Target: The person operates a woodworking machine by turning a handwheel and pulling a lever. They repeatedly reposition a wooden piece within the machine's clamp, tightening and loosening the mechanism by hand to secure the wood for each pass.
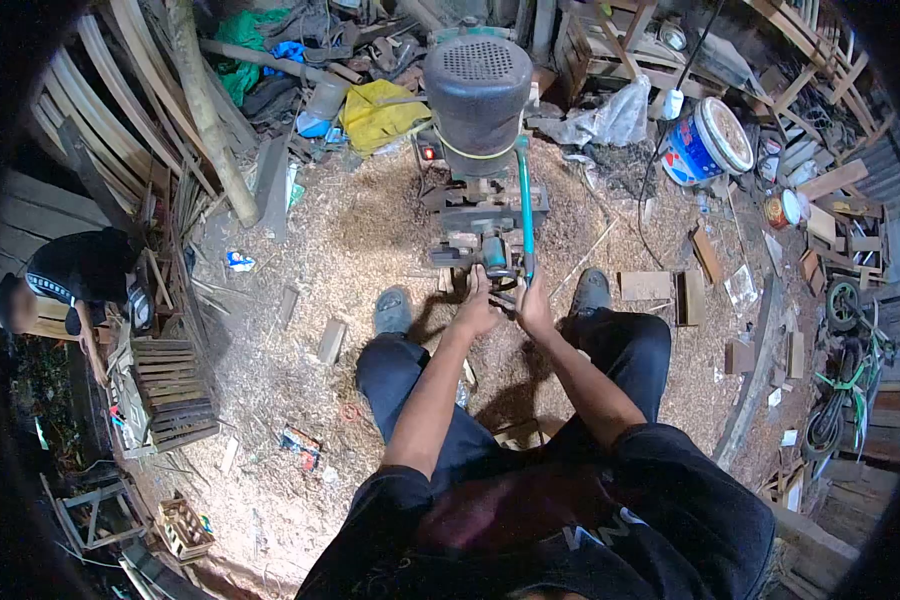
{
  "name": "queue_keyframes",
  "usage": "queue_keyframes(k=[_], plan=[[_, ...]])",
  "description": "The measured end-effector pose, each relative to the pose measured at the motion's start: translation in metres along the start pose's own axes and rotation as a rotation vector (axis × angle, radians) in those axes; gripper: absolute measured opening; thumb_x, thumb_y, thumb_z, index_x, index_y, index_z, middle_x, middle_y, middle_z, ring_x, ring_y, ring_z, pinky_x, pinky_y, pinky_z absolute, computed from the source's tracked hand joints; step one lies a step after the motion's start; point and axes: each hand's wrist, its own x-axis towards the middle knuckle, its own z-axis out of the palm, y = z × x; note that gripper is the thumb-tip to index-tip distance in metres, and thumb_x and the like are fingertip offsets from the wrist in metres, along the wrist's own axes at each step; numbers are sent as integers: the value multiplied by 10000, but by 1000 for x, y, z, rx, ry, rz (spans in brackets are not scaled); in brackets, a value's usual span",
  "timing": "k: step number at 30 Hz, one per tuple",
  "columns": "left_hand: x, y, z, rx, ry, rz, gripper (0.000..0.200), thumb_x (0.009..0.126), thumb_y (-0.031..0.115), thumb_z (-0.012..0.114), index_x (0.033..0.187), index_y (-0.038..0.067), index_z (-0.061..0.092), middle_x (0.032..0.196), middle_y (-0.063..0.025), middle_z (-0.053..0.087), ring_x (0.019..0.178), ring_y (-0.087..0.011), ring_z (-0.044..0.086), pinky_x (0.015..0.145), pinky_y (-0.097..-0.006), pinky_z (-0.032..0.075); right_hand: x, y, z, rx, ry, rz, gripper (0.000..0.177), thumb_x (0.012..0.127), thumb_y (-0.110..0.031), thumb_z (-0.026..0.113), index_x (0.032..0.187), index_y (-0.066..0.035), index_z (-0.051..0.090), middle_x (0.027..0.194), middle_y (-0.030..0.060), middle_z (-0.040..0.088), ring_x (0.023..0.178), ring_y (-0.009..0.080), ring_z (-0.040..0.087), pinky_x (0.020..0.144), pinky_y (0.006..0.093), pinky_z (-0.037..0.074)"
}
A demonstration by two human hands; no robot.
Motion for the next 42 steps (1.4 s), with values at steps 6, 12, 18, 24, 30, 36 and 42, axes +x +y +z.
queue_keyframes(k=[6, 12, 18, 24, 30, 36, 42], plan=[[11, -23, 18, -5, 7, 39, 1140, 723, 180, 720, 1444, -62, -129, 1528, -304, -50, 1429, -428, 35, 1171, -379, 169, 3, -69, -60, 43, 3, -133, 386, 892, -29, 468, 1274, 22, 433, 1202, 272, 496, 1197, 388, 462, 1029, 420, 347], [26, -61, 36, 176, 106, 270, 1112, 724, 167, 699, 1432, -86, -120, 1483, -380, -20, 1400, -503, 35, 1166, -438, 166, 49, -183, -152, 448, -78, 140, 135, 925, -145, 544, 982, -43, 612, 1232, 128, 479, 918, 188, 566, 808, 332, 465], [17, -39, 23, 118, 42, 148, 1052, 764, 204, 664, 1435, -105, -86, 1501, -349, -23, 1414, -468, 28, 1169, -401, 164, 133, -251, -182, 529, 187, -155, 600, 997, -526, 320, 1331, -48, 460, 1192, 175, 546, 1020, 213, 559, 869, 336, 466], [18, -37, 20, 30, -19, 49, 1115, 767, 251, 691, 1446, -51, -140, 1523, -310, -63, 1436, -406, 13, 1168, -375, 162, 176, -219, -185, 500, 49, -122, 571, 988, -487, 395, 1312, -25, 483, 1227, 152, 573, 1042, 239, 585, 884, 359, 473], [-2, -12, 0, -51, -61, 25, 1084, 813, 257, 678, 1460, -11, -150, 1541, -280, -42, 1448, -353, -9, 1168, -344, 130, 100, 12, -96, 427, -285, 486, 411, 935, -382, 532, 1086, -19, 651, 864, 82, 670, 749, 200, 602, 690, 342, 492], [1, -22, 2, -121, -42, 90, 1056, 835, 240, 661, 1464, 16, -157, 1550, -258, -48, 1450, -336, -20, 1164, -350, 139, 3, 106, -6, 85, -305, 721, 742, 825, -511, 612, 1131, 159, 524, 1027, 285, 635, 992, 366, 623, 817, 423, 481], [3, -26, 6, -174, -46, 126, 1086, 830, 229, 690, 1467, 38, -170, 1548, -245, -114, 1446, -323, -79, 1167, -377, 84, -43, 142, 19, 252, -98, 872, 868, 846, -578, 573, 1224, 196, 464, 1188, 306, 567, 1112, 354, 560, 953, 393, 418]])
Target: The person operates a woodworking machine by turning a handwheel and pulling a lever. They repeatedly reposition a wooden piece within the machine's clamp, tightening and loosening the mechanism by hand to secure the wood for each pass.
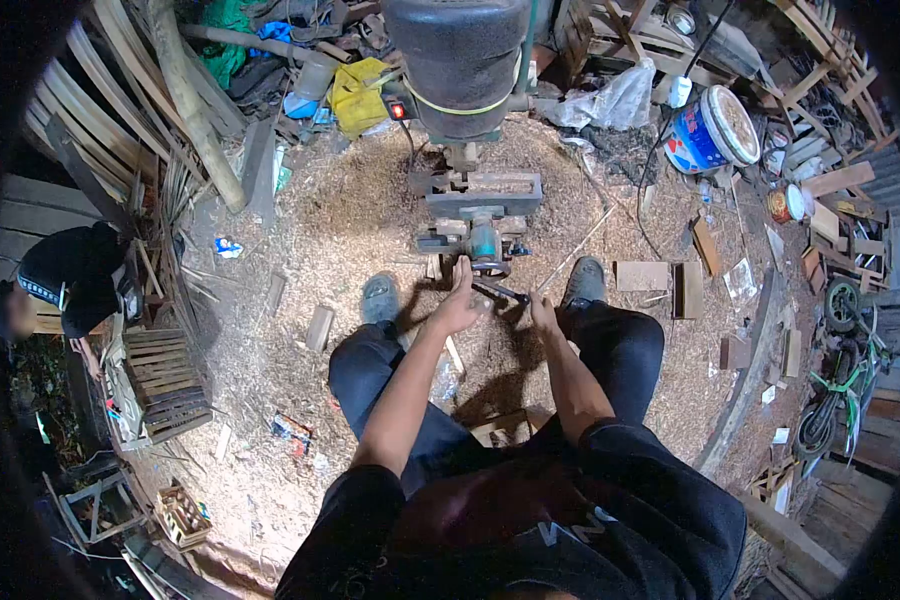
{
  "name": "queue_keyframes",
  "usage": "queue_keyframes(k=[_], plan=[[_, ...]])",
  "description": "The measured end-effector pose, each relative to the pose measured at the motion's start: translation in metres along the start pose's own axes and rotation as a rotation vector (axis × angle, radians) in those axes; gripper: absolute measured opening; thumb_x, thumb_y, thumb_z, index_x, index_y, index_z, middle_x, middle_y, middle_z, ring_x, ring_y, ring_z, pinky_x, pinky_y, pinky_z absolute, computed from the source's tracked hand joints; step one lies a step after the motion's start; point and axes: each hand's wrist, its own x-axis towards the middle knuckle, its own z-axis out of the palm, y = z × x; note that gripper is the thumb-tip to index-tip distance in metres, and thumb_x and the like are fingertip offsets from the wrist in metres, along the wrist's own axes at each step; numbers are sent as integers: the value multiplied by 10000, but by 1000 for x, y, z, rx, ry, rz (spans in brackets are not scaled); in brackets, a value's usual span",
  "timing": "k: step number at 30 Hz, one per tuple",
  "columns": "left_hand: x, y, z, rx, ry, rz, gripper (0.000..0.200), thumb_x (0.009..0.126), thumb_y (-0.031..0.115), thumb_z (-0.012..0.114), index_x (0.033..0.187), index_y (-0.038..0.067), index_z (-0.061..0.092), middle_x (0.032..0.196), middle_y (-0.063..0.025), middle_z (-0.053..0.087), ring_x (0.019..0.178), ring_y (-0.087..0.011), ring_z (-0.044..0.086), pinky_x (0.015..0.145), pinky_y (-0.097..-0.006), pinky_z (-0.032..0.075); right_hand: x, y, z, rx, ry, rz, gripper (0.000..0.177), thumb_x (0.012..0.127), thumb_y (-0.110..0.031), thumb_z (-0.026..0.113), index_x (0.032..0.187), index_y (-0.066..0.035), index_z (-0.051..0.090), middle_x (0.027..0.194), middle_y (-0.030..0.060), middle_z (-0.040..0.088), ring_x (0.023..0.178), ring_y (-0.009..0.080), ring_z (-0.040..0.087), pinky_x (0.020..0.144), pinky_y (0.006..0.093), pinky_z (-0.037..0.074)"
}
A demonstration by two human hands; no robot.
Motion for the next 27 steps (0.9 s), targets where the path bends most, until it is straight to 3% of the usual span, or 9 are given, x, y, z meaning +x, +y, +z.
queue_keyframes(k=[5, 6, 10, 14, 18, 21, 22, 25, 27], plan=[[-1, 1, -1, 26, -2, 4, 1079, 830, 204, 670, 1450, 0, -189, 1538, -272, -109, 1444, -338, -92, 1174, -378, 53, -28, -68, 23, -106, -159, 131, 726, 899, -551, 524, 1178, 119, 569, 1068, 220, 633, 968, 257, 597, 870, 353, 447], [-1, 2, -2, 26, -2, 2, 1076, 834, 205, 666, 1448, -2, -192, 1539, -271, -106, 1445, -337, -89, 1174, -375, 55, 23, 6, 41, 39, -79, 64, 607, 919, -505, 517, 1060, 76, 625, 875, 148, 661, 792, 200, 603, 740, 322, 465], [-3, 4, -3, 2, -18, -8, 1058, 849, 208, 651, 1449, 9, -196, 1544, -265, -89, 1448, -329, -70, 1172, -360, 69, 41, 37, 32, 221, 119, -34, 492, 918, -435, 549, 967, 52, 604, 742, 99, 631, 690, 193, 589, 666, 320, 462], [-3, 1, -4, -61, -15, -9, 1046, 852, 208, 647, 1461, 42, -187, 1548, -260, -71, 1451, -319, -43, 1168, -343, 87, 31, 25, 35, -187, 293, 3, 497, 900, -370, 579, 1111, 81, 601, 1017, 220, 645, 907, 301, 634, 818, 385, 480], [-1, 2, -1, -19, 9, -35, 1073, 830, 179, 666, 1458, 34, -192, 1546, -257, -97, 1450, -322, -57, 1167, -345, 84, 29, 10, 39, 187, 16, 225, 511, 914, -351, 537, 1139, 105, 587, 1024, 208, 649, 904, 291, 631, 802, 384, 485], [-1, -5, 3, -98, 23, -22, 1081, 824, 169, 676, 1459, 32, -188, 1545, -255, -111, 1446, -331, -83, 1169, -361, 70, 11, -1, 31, 366, -118, 138, 474, 930, -351, 492, 1055, 89, 618, 915, 168, 649, 802, 241, 616, 720, 357, 481], [0, -8, 5, -39, 33, -19, 1089, 823, 180, 682, 1459, 35, -191, 1545, -249, -123, 1446, -326, -90, 1169, -354, 66, 12, -1, 26, 230, -132, 88, 422, 938, -351, 470, 898, 32, 641, 744, 90, 594, 666, 183, 546, 616, 322, 435], [-1, -3, 2, 3, 35, -1, 1096, 823, 187, 687, 1458, 34, -193, 1545, -247, -129, 1446, -324, -94, 1169, -354, 62, 55, 40, 41, 169, -44, 211, 376, 972, -357, 460, 862, -32, 613, 742, 54, 584, 629, 145, 520, 563, 315, 393], [-1, -8, 3, -6, 45, 16, 1090, 817, 187, 682, 1460, 27, -183, 1543, -256, -124, 1443, -345, -96, 1170, -375, 60, 4, -24, 29, 345, -178, 157, 429, 966, -426, 458, 824, -46, 599, 720, 50, 575, 640, 143, 522, 565, 333, 394]])
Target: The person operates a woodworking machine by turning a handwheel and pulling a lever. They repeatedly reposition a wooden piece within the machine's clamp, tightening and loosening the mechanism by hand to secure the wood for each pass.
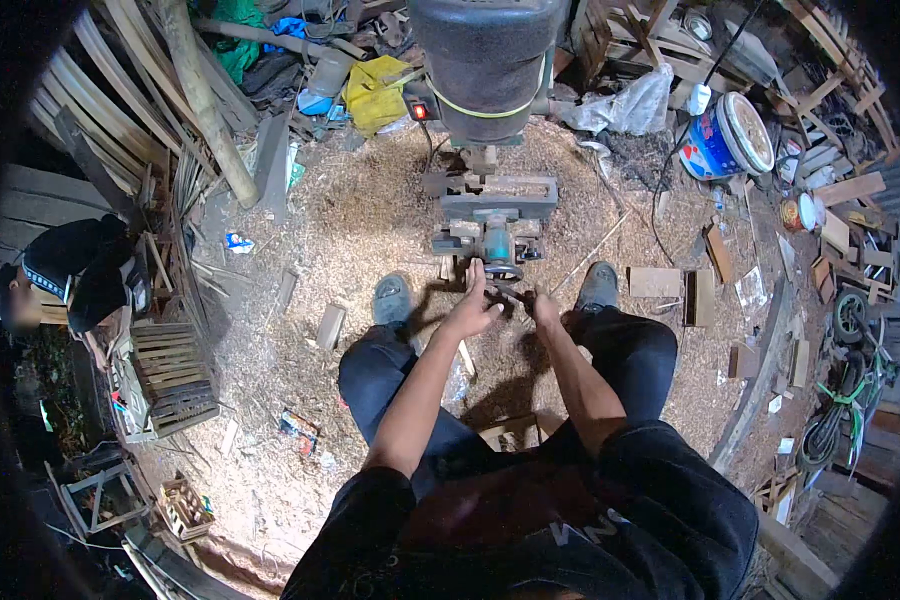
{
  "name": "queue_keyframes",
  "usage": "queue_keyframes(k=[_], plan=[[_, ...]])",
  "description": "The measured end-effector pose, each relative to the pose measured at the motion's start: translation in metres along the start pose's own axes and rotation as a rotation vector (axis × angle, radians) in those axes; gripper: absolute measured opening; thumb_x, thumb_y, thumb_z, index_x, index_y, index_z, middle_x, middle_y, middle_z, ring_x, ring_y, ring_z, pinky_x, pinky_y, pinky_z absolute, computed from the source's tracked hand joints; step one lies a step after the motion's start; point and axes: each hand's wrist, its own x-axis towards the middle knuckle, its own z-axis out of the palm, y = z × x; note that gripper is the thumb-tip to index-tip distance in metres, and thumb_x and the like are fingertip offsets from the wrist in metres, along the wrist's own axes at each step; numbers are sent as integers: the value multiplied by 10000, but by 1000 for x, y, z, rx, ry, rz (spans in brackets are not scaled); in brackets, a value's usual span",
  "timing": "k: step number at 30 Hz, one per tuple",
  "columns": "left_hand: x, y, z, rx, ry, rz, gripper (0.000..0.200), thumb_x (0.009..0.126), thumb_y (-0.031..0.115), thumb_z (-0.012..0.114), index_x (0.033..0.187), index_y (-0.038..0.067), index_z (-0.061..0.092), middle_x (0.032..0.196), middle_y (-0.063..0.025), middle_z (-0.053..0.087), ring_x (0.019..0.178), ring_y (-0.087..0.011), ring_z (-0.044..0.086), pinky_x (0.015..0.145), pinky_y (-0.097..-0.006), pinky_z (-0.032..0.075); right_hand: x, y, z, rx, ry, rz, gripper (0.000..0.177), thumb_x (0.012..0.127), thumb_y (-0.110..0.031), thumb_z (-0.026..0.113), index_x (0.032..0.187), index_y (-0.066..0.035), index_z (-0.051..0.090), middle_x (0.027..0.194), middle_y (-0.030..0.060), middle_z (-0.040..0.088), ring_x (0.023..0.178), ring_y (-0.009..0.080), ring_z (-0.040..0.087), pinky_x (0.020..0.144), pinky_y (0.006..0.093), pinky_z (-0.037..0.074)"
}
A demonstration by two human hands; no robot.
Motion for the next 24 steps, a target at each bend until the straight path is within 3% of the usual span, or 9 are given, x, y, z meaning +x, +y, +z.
queue_keyframes(k=[3, 7, 12, 14, 15, 18, 20, 23, 24], plan=[[2, -1, -1, 17, 16, -2, 1085, 811, 189, 677, 1462, 20, -173, 1540, -265, -122, 1439, -364, -103, 1170, -393, 50, -6, 2, 4, -11, 86, -57, 466, 955, -467, 474, 759, -58, 582, 696, 43, 558, 635, 147, 523, 561, 345, 401], [1, 0, -3, -3, 12, 19, 1081, 804, 191, 673, 1462, 10, -167, 1537, -272, -124, 1436, -373, -119, 1169, -402, 39, 32, 27, -5, -142, 87, 16, 491, 953, -481, 467, 860, -26, 626, 741, 52, 564, 650, 146, 513, 577, 315, 416], [-1, 3, -2, -3, -6, -63, 1087, 835, 271, 687, 1460, 0, -160, 1544, -241, -147, 1440, -316, -136, 1167, -373, 44, -38, -19, 8, -272, 121, -115, 583, 944, -510, 432, 853, 32, 628, 741, 87, 584, 710, 196, 540, 657, 357, 434], [-1, 2, -3, 78, 29, -50, 1035, 844, 286, 666, 1468, -3, -108, 1548, -239, -68, 1448, -310, -27, 1155, -344, 137, -14, -13, 3, -344, 100, -101, 591, 931, -478, 454, 883, 92, 603, 781, 147, 610, 739, 257, 568, 692, 384, 440], [-3, 5, -6, 75, 50, -49, 998, 848, 292, 658, 1475, -12, -57, 1547, -250, 5, 1448, -311, 43, 1146, -339, 179, -20, -18, 4, -604, 298, -250, 595, 938, -453, 429, 900, 116, 601, 834, 248, 648, 800, 380, 620, 740, 423, 465], [4, 10, -23, 94, 66, -108, 836, 868, 300, 625, 1463, -34, 142, 1466, -267, 284, 1376, -327, 294, 1090, -337, 304, -34, -59, 3, -609, 276, -441, 567, 942, -417, 429, 924, 122, 604, 895, 318, 637, 885, 453, 618, 794, 450, 472], [-1, 58, -47, 46, 218, -66, 599, 884, 247, 598, 1397, 23, 384, 1285, -244, 541, 1156, -357, 567, 1000, -374, 436, -32, -97, 13, -471, 336, -656, 539, 923, -411, 513, 966, 120, 595, 897, 308, 642, 905, 408, 636, 813, 433, 475], [22, 92, -92, 4, 583, 167, 447, 888, 173, 587, 1303, 39, 488, 1158, -225, 621, 1059, -345, 619, 918, -391, 474, -64, -208, 27, -421, 249, -681, 540, 918, -419, 555, 1027, 109, 594, 966, 281, 651, 949, 337, 640, 831, 396, 478], [21, 133, -114, -88, 750, 286, 399, 886, 150, 587, 1256, 16, 520, 1162, -220, 616, 1079, -338, 606, 920, -393, 465, -58, -239, 30, -359, 225, -743, 510, 922, -406, 561, 1080, 76, 602, 943, 209, 656, 892, 271, 619, 804, 364, 479]])
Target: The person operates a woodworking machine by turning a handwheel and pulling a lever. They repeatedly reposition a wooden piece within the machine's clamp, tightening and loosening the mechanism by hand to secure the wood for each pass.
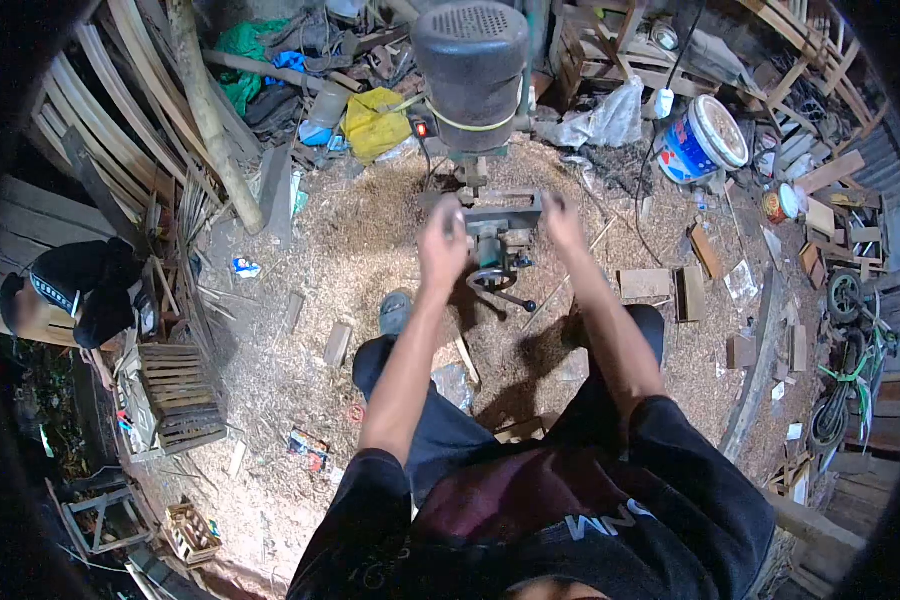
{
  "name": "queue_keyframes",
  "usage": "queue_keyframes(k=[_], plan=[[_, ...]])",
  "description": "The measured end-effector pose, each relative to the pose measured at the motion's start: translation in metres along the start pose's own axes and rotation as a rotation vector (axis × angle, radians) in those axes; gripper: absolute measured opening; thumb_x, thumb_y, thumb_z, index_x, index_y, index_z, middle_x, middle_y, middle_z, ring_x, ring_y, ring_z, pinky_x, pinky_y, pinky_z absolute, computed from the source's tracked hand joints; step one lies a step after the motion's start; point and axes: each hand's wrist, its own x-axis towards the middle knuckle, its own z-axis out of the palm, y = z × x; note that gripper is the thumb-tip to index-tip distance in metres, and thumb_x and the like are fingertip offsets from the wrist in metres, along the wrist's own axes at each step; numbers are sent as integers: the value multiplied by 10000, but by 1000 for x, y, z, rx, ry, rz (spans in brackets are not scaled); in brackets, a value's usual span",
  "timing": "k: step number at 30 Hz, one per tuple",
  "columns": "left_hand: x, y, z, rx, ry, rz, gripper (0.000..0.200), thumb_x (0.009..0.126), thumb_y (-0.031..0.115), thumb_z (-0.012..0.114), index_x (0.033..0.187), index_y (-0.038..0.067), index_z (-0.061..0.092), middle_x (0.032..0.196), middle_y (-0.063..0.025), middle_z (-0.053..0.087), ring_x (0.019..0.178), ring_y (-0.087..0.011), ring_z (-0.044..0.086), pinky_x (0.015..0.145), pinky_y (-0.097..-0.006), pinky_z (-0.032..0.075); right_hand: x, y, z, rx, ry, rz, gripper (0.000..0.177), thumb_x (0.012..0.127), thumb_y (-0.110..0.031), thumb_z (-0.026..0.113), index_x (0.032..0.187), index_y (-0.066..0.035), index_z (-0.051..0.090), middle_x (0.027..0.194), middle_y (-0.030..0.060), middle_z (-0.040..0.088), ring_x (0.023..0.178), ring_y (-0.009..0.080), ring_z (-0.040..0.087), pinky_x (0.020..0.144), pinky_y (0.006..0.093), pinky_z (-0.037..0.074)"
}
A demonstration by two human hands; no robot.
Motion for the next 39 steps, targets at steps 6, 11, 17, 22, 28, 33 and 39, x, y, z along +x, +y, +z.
queue_keyframes(k=[6, 11, 17, 22, 28, 33, 39], plan=[[125, 155, -34, 166, 338, 640, 577, 855, 176, 629, 1353, 6, 394, 1424, -235, 357, 1319, -404, 346, 1084, -468, 282, 88, -225, -44, 436, -54, -225, 454, 918, -368, 599, 1114, 42, 603, 877, 114, 645, 790, 171, 586, 681, 271, 466], [166, 151, -10, 226, 277, 727, 526, 854, 238, 644, 1285, 23, 432, 1401, -228, 364, 1314, -453, 317, 1093, -519, 256, 159, -329, -50, 39, 49, -530, 929, 802, -595, 629, 1321, 139, 394, 1204, 269, 586, 1139, 327, 572, 966, 375, 435], [163, 152, -19, 329, 237, 700, 507, 883, 271, 623, 1276, 24, 420, 1388, -241, 361, 1301, -444, 327, 1097, -501, 252, 202, -389, -32, 78, -32, -307, 1001, 797, -787, 429, 1234, 107, 541, 1163, 225, 599, 1065, 306, 555, 887, 412, 436], [166, 142, -12, 332, 256, 662, 547, 862, 349, 636, 1298, 100, 419, 1417, -178, 343, 1339, -441, 287, 1068, -619, 214, 155, -395, -57, 430, -86, -168, 864, 841, -718, 434, 1093, 87, 624, 1013, 179, 645, 968, 267, 580, 834, 394, 438], [149, 147, -13, 413, 240, 565, 527, 896, 342, 611, 1310, 88, 407, 1432, -183, 335, 1345, -415, 297, 1068, -598, 220, 132, -340, -84, 282, -378, -267, 679, 874, -568, 513, 1128, 50, 636, 968, 216, 665, 1003, 215, 603, 896, 334, 426], [135, 149, -13, 379, 193, 463, 537, 912, 332, 583, 1345, 79, 390, 1478, -199, 283, 1371, -405, 266, 1104, -531, 218, 6, -289, -76, 433, -84, -515, 445, 927, -313, 428, 676, 12, 599, 601, 37, 553, 616, 136, 504, 595, 302, 384], [121, 139, -17, 285, 125, 424, 554, 948, 322, 523, 1391, 28, 366, 1495, -263, 245, 1400, -395, 226, 1133, -430, 214, -81, -203, -69, 455, -54, -616, 366, 954, -201, 349, 697, 14, 497, 744, 83, 558, 738, 190, 520, 773, 324, 411]])
